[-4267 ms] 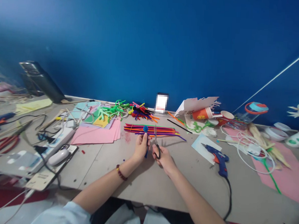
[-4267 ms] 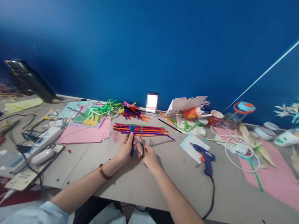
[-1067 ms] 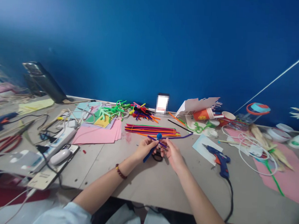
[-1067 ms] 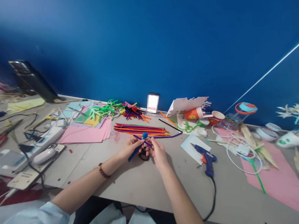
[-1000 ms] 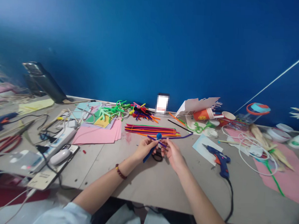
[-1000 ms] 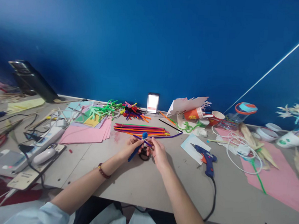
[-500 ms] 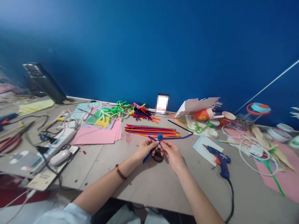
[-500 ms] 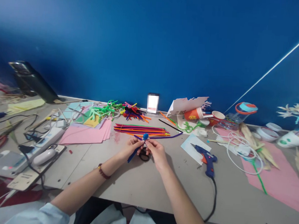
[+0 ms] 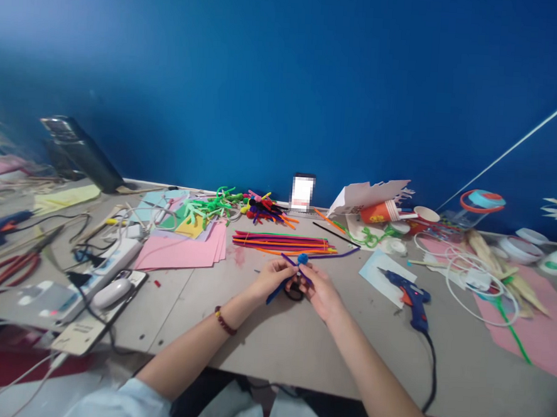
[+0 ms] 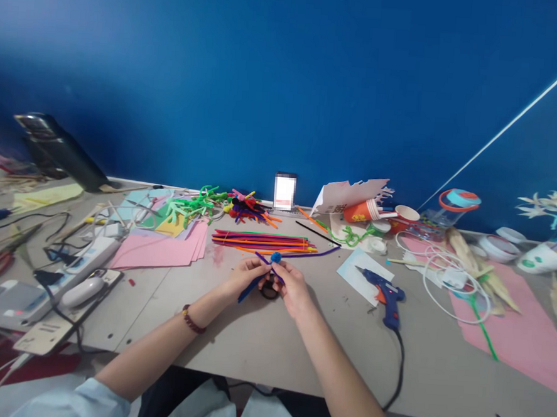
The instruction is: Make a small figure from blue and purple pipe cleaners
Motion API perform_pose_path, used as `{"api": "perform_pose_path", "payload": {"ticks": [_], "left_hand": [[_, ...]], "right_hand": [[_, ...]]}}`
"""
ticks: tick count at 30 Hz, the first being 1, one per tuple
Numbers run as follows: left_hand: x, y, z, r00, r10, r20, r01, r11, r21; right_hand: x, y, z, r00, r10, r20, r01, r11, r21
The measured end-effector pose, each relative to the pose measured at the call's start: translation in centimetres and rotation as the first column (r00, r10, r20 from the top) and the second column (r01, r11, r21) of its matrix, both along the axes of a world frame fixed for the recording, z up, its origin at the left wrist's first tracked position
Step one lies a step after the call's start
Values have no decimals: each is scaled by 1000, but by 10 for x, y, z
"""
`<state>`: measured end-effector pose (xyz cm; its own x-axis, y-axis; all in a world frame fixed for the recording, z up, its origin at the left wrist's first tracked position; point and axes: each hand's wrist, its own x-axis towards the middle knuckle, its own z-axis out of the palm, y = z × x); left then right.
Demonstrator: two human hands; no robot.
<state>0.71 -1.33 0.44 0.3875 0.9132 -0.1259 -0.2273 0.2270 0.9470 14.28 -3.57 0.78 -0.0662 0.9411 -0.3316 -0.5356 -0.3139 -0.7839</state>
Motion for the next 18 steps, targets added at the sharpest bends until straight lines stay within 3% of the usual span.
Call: {"api": "perform_pose_path", "payload": {"ticks": [7, 13, 18], "left_hand": [[4, -2, 4, 998, 50, -43, -48, 998, 49], [4, -2, 5, 997, 25, -76, -20, 997, 69], [5, -2, -1, 992, 123, -22, -120, 988, 102]], "right_hand": [[-1, 2, -6, 1000, 6, 10, -6, 1000, 8], [-1, 2, -3, 998, -19, -57, 20, 1000, 6], [1, 1, 0, 998, 10, -58, -5, 996, 87]]}}
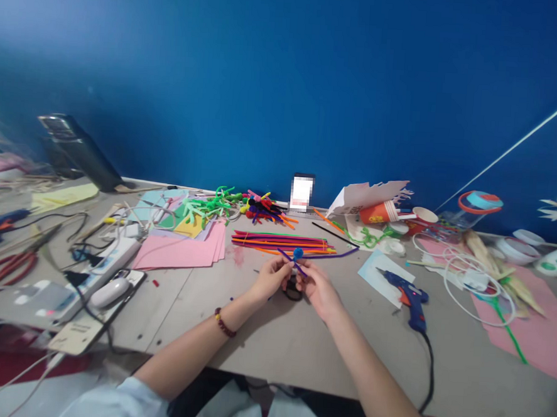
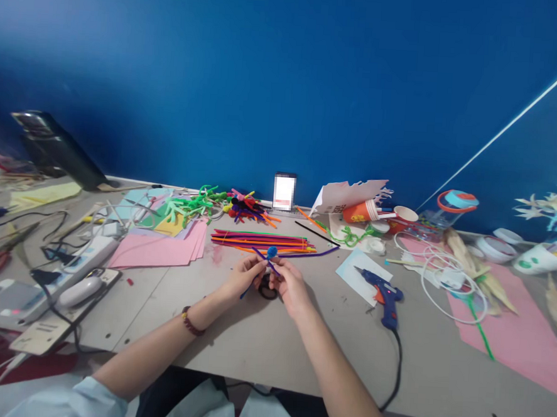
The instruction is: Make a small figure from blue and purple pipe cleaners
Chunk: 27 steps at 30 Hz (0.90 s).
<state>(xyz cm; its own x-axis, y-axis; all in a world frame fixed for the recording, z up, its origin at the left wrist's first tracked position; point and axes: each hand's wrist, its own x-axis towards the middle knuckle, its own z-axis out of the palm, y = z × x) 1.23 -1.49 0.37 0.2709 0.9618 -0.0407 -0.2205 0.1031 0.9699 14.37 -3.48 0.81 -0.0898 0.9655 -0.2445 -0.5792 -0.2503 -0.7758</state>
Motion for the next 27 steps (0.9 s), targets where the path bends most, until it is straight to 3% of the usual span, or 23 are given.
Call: {"api": "perform_pose_path", "payload": {"ticks": [6, 14, 17, 21, 27], "left_hand": [[0, -1, -1, 995, 95, 22, -96, 995, 21], [0, 0, 7, 989, 138, 51, -133, 987, -87], [-1, 1, 8, 985, 161, 60, -155, 983, -95], [-1, 1, 7, 984, 161, 73, -153, 983, -104], [-1, 0, 7, 986, 152, 71, -143, 983, -111]], "right_hand": [[1, 0, 0, 997, -64, 30, 64, 998, 18], [5, 3, 0, 977, -214, 9, 215, 974, -67], [5, 2, 1, 984, -178, 21, 179, 980, -88], [-1, 0, 3, 966, -144, 213, 144, 989, 15], [-2, -2, 4, 857, -273, 437, 221, 961, 166]]}}
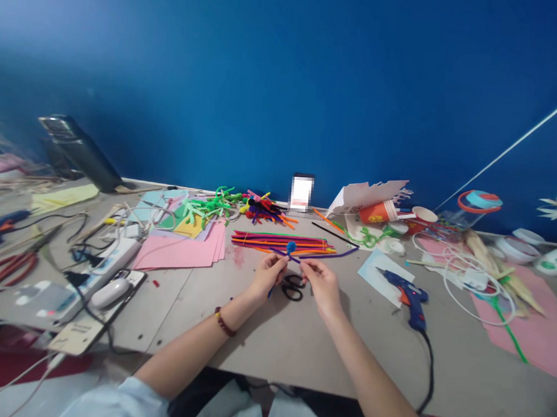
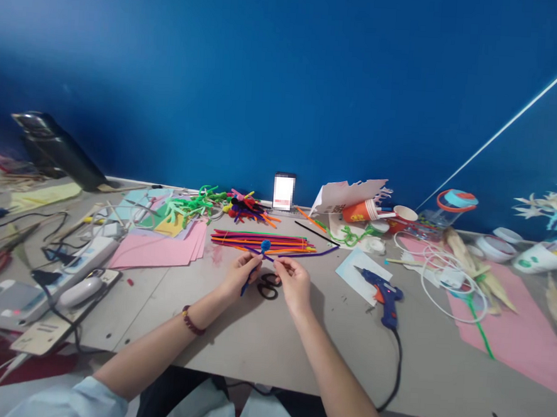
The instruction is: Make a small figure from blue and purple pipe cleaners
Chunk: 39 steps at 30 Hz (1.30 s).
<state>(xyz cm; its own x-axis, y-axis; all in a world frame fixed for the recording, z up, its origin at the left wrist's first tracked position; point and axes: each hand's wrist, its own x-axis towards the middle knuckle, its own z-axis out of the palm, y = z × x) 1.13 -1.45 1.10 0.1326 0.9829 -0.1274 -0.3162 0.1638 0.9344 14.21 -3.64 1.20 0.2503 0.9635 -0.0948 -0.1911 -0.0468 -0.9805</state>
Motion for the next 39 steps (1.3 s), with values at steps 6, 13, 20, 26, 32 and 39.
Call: {"api": "perform_pose_path", "payload": {"ticks": [6, 13, 20, 26, 32, 39], "left_hand": [[0, -2, 2, 998, 48, -33, -47, 999, 10], [-4, 2, 4, 975, 219, -39, -218, 976, 29], [-6, 2, 4, 967, 252, -41, -249, 967, 49], [-4, 2, 3, 978, 210, -10, -209, 977, 41], [0, -4, 0, 986, 160, -55, -157, 986, 48], [4, -7, -3, 995, 87, -42, -84, 993, 78]], "right_hand": [[2, -1, 1, 998, -4, 56, 1, 998, 59], [7, 2, -1, 991, -91, -97, 92, 996, 2], [6, 2, 0, 986, -75, -146, 71, 997, -27], [4, 2, -3, 997, 0, -80, -2, 1000, -27], [-1, 1, -4, 993, 107, -60, -108, 994, -24], [0, 2, -6, 998, 67, -21, -67, 998, -21]]}}
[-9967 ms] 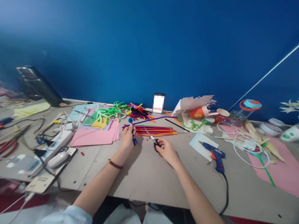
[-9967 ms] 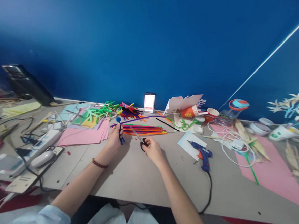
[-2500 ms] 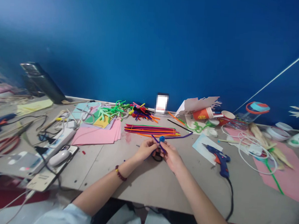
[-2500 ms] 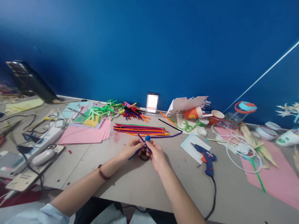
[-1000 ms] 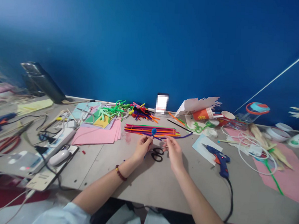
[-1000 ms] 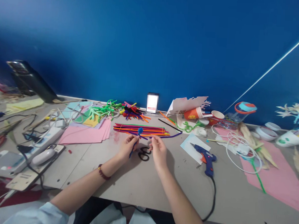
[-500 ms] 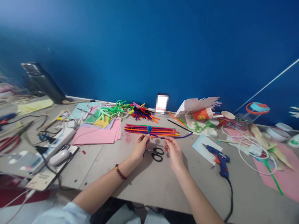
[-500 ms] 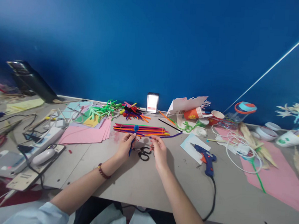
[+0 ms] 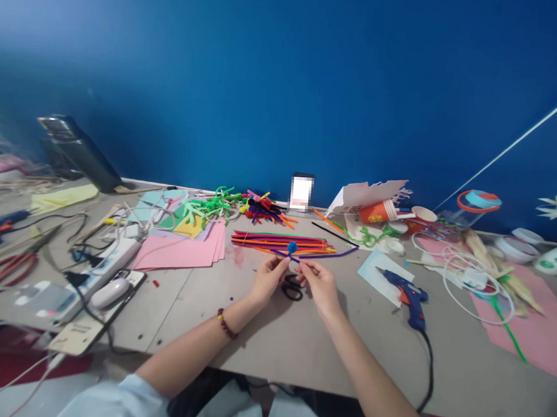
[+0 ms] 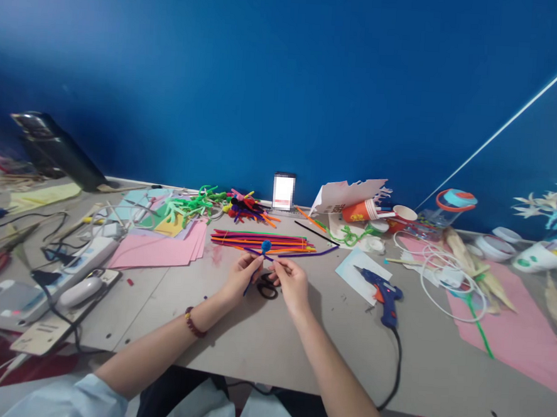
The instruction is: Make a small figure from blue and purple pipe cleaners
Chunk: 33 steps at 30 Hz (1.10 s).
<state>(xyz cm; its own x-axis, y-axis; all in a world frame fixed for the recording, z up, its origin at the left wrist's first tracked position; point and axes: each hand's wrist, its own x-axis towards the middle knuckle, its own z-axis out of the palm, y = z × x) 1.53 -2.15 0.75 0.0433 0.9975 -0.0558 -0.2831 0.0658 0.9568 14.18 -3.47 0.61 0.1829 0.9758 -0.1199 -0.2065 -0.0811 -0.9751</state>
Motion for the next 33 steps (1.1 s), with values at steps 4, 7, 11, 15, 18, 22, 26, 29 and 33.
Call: {"api": "perform_pose_path", "payload": {"ticks": [4, 7, 11, 15, 18, 22, 26, 29, 33], "left_hand": [[0, 1, -1, 999, -32, 26, 32, 999, -13], [0, 1, -2, 999, -31, 30, 32, 999, -20], [-1, 2, -3, 1000, -19, 8, 19, 1000, -7], [0, 3, -3, 1000, 0, -14, 0, 1000, 8], [0, 3, -1, 1000, 8, -13, -8, 1000, -1], [0, 1, 2, 1000, 20, -19, -20, 1000, -8], [0, 2, 1, 999, 18, -28, -18, 1000, -12], [-1, 5, -3, 998, 54, -40, -55, 998, -23], [-4, 12, -6, 992, 114, -44, -116, 992, -44]], "right_hand": [[1, -1, 0, 999, -10, 44, 8, 999, 47], [1, -2, -1, 996, -24, 87, 17, 997, 79], [1, -3, -3, 986, -43, 158, 26, 994, 107], [1, -3, -3, 978, -55, 203, 31, 993, 118], [2, -3, -5, 976, -49, 211, 26, 993, 114], [4, -2, -6, 976, -44, 211, 24, 995, 96], [4, -2, -3, 980, -28, 195, 18, 998, 54], [5, -2, 1, 985, -45, 166, 35, 997, 62], [13, 3, 8, 982, -183, 47, 178, 979, 99]]}}
